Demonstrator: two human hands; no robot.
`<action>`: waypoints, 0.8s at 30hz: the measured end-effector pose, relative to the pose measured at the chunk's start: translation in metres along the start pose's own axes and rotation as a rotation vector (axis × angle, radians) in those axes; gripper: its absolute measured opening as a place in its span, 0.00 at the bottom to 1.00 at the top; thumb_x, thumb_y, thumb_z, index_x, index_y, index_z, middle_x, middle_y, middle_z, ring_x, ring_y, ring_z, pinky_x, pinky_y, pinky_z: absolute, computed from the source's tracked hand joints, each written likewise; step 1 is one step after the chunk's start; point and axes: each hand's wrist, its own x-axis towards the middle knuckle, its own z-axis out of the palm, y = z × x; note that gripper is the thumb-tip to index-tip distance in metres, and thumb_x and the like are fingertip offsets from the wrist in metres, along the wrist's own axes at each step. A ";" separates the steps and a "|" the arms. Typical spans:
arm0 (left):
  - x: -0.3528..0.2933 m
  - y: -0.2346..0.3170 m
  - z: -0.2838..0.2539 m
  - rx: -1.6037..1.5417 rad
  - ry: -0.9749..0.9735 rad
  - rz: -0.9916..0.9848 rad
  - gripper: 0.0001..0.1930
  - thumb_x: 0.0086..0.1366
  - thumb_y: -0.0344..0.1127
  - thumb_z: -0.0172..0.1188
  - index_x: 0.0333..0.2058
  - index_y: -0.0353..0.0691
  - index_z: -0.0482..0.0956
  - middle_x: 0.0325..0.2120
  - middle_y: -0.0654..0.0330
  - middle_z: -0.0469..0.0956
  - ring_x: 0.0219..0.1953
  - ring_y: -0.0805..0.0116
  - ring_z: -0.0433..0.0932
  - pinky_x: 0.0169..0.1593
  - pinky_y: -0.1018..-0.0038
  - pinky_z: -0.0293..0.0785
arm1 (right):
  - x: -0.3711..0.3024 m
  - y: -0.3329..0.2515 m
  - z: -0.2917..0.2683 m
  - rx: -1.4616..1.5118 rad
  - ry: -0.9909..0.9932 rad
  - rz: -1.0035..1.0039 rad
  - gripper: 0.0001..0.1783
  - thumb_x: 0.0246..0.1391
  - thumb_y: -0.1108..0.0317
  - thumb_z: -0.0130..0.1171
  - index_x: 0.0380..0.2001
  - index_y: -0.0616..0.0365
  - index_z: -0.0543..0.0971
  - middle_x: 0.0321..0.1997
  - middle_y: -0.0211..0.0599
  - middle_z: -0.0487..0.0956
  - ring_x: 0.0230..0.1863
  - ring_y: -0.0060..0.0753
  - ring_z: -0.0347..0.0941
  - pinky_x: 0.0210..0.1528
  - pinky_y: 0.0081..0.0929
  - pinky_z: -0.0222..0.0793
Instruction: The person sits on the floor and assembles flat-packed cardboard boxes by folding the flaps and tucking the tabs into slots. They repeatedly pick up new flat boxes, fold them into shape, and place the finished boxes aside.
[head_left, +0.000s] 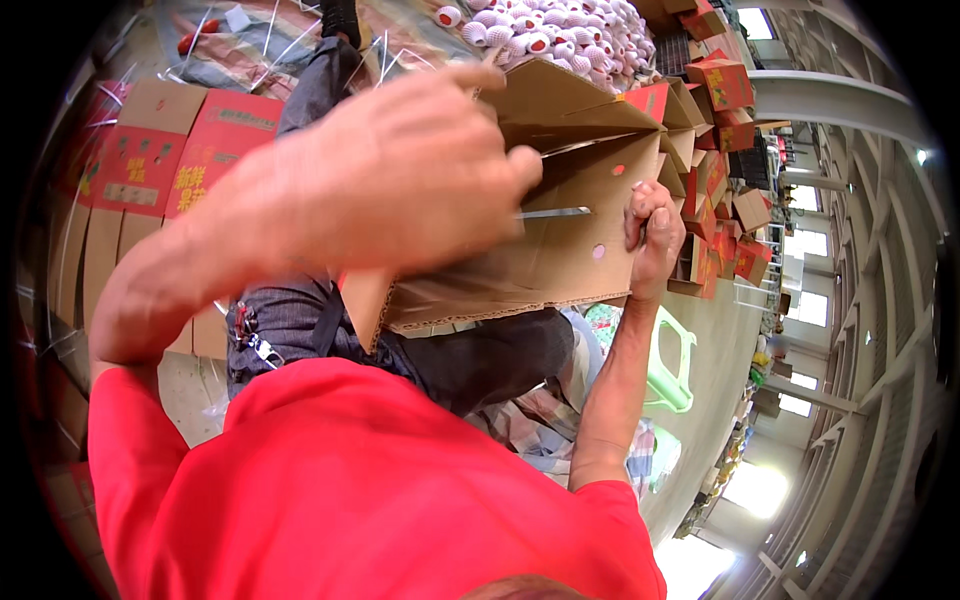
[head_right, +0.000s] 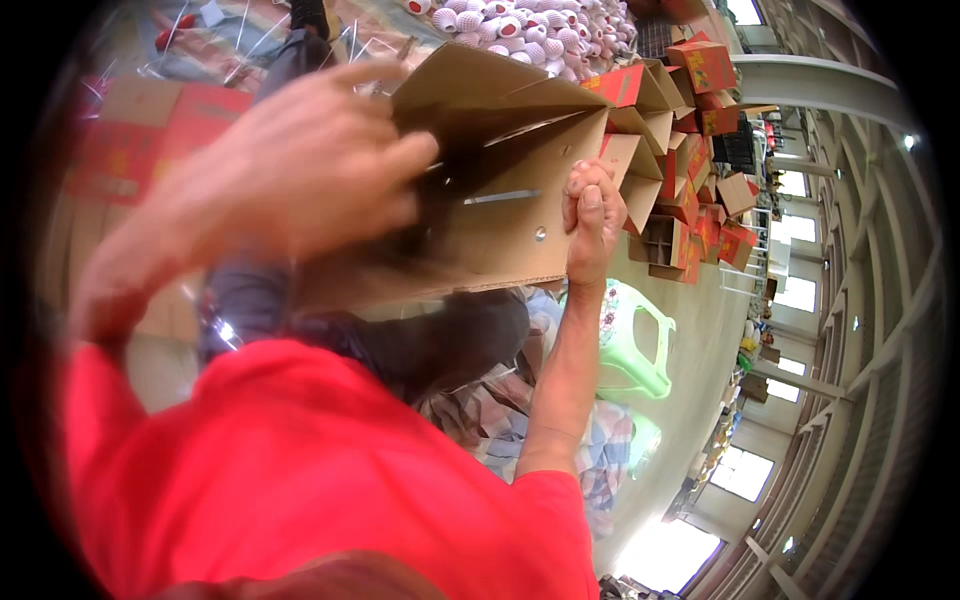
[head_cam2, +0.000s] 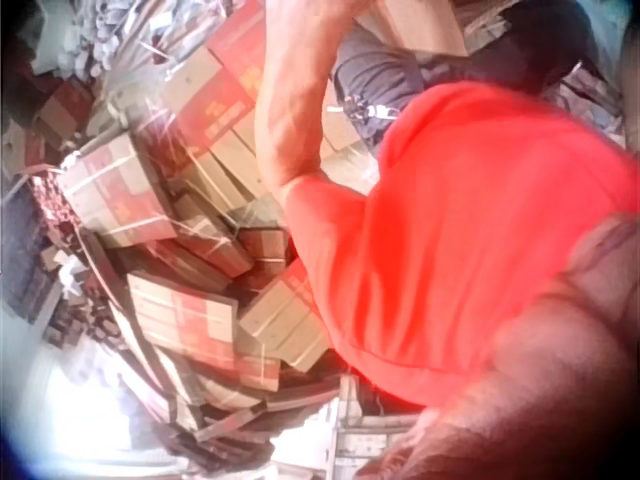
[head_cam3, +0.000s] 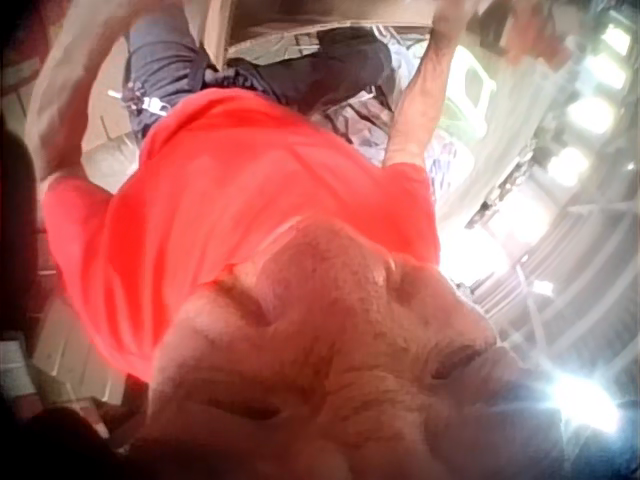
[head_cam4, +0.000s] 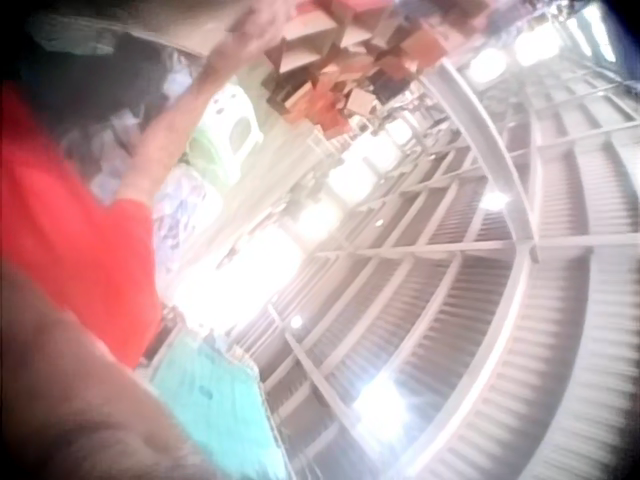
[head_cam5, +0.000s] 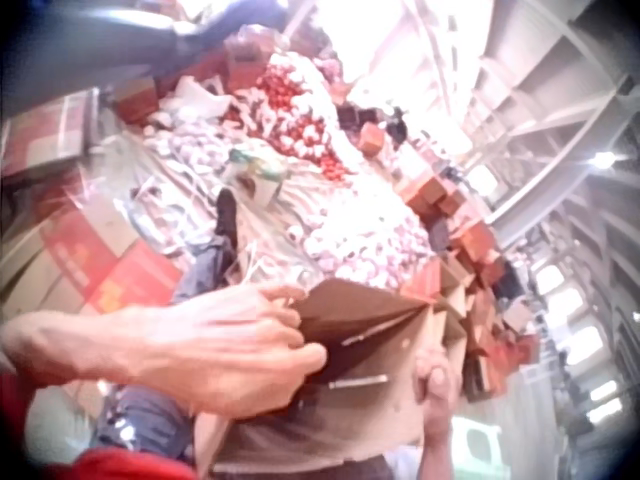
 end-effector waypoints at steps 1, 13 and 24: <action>0.000 0.025 -0.011 -0.035 -0.120 -0.013 0.13 0.61 0.39 0.65 0.30 0.32 0.82 0.22 0.49 0.83 0.31 0.52 0.87 0.47 0.58 0.81 | 0.002 -0.001 0.005 0.040 0.014 -0.016 0.27 0.76 0.41 0.47 0.34 0.55 0.71 0.21 0.24 0.60 0.21 0.17 0.52 0.58 0.25 0.65; -0.013 0.081 -0.003 -0.501 -0.412 0.144 0.16 0.64 0.34 0.63 0.41 0.23 0.77 0.25 0.44 0.85 0.31 0.46 0.88 0.34 0.56 0.82 | 0.024 0.020 0.045 0.316 0.095 -0.240 0.25 0.79 0.45 0.42 0.32 0.51 0.72 0.19 0.23 0.66 0.24 0.21 0.59 0.68 0.41 0.59; -0.025 -0.020 -0.002 -0.513 0.371 0.185 0.33 0.74 0.61 0.51 0.47 0.29 0.83 0.38 0.47 0.86 0.48 0.46 0.84 0.59 0.48 0.74 | 0.023 0.019 0.063 -0.074 0.109 -0.350 0.39 0.71 0.28 0.40 0.24 0.54 0.72 0.23 0.30 0.66 0.32 0.37 0.62 0.58 0.44 0.61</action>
